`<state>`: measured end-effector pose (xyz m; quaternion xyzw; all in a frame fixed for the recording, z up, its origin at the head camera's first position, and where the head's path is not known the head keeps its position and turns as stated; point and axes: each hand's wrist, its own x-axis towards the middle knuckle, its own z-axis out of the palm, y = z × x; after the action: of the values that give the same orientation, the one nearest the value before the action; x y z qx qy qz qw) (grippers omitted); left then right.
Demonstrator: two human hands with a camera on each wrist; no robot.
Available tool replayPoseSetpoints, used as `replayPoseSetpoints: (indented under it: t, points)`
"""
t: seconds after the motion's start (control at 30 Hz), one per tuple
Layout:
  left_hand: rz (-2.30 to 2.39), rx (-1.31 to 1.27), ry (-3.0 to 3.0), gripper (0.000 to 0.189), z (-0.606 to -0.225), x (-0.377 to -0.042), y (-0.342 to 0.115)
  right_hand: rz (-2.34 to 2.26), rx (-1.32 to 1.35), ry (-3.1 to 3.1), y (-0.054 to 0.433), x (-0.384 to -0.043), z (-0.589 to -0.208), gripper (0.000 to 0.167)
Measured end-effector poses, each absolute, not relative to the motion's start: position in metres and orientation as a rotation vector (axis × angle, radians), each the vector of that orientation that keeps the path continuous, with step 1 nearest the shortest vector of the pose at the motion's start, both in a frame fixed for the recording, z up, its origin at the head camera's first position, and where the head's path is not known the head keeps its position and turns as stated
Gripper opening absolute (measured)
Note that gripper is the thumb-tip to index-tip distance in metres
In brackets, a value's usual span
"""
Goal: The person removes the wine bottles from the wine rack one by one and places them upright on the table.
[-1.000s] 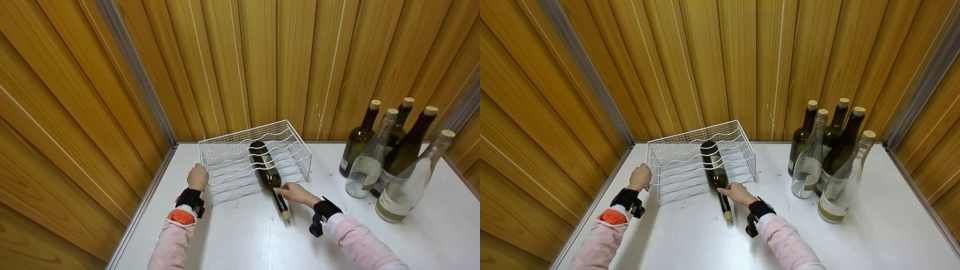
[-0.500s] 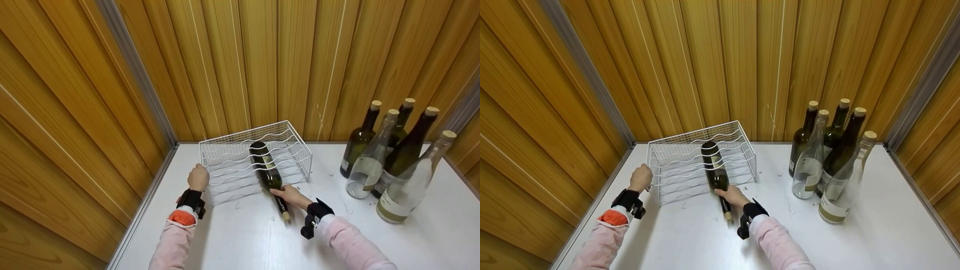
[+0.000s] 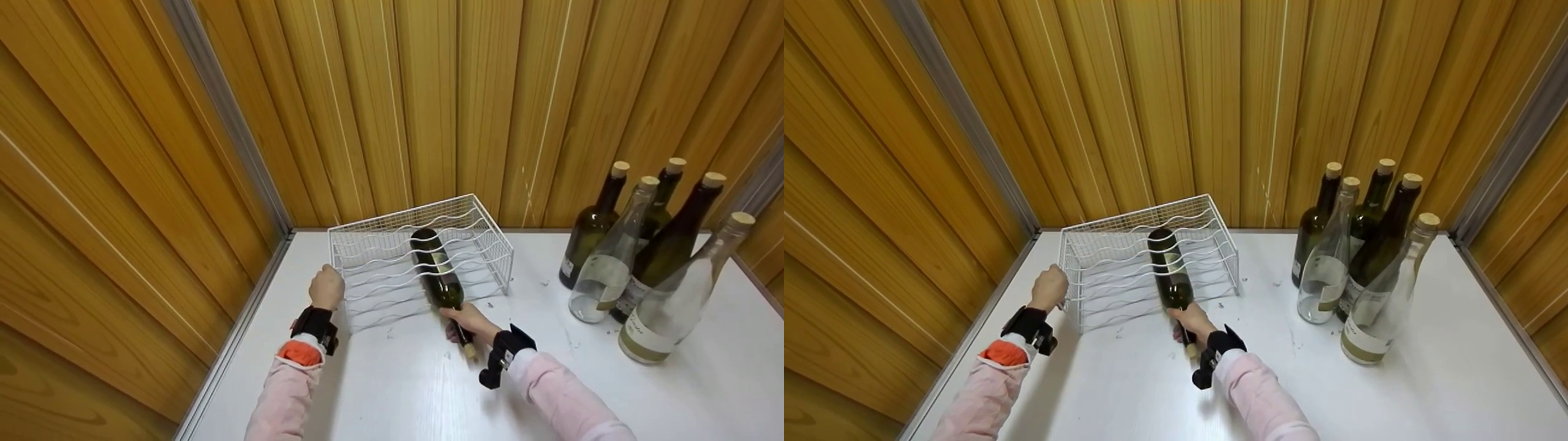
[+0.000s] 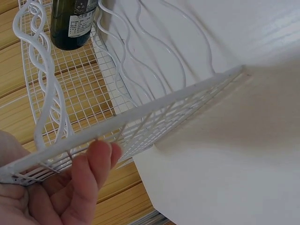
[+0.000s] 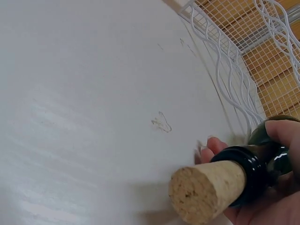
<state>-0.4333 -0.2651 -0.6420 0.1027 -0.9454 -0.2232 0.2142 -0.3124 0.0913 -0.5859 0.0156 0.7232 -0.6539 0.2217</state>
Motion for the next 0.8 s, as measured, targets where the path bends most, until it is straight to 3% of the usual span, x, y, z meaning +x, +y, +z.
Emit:
replayPoseSetpoints:
  t: [0.27, 0.3, 0.43, 0.8]
  points:
    - [-0.585, 0.272, -2.658, 0.024, -0.648, -0.436, -0.273, -1.849, 0.128, 1.895, 0.086, -0.311, -0.585, 0.02]
    - [-0.565, 0.271, -2.65, 0.025, -0.668, -0.451, -0.281, -1.843, 0.118, 1.906, 0.085, -0.311, -0.585, 0.019]
    - [-0.582, 0.285, -2.646, 0.025, -0.67, -0.455, -0.281, -1.824, 0.111, 1.988, 0.083, -0.313, -0.583, 0.026]
    - [-0.612, 0.279, -2.585, 0.023, -0.621, -0.417, -0.255, -1.766, 0.12, 2.149, 0.085, -0.314, -0.574, 0.021]
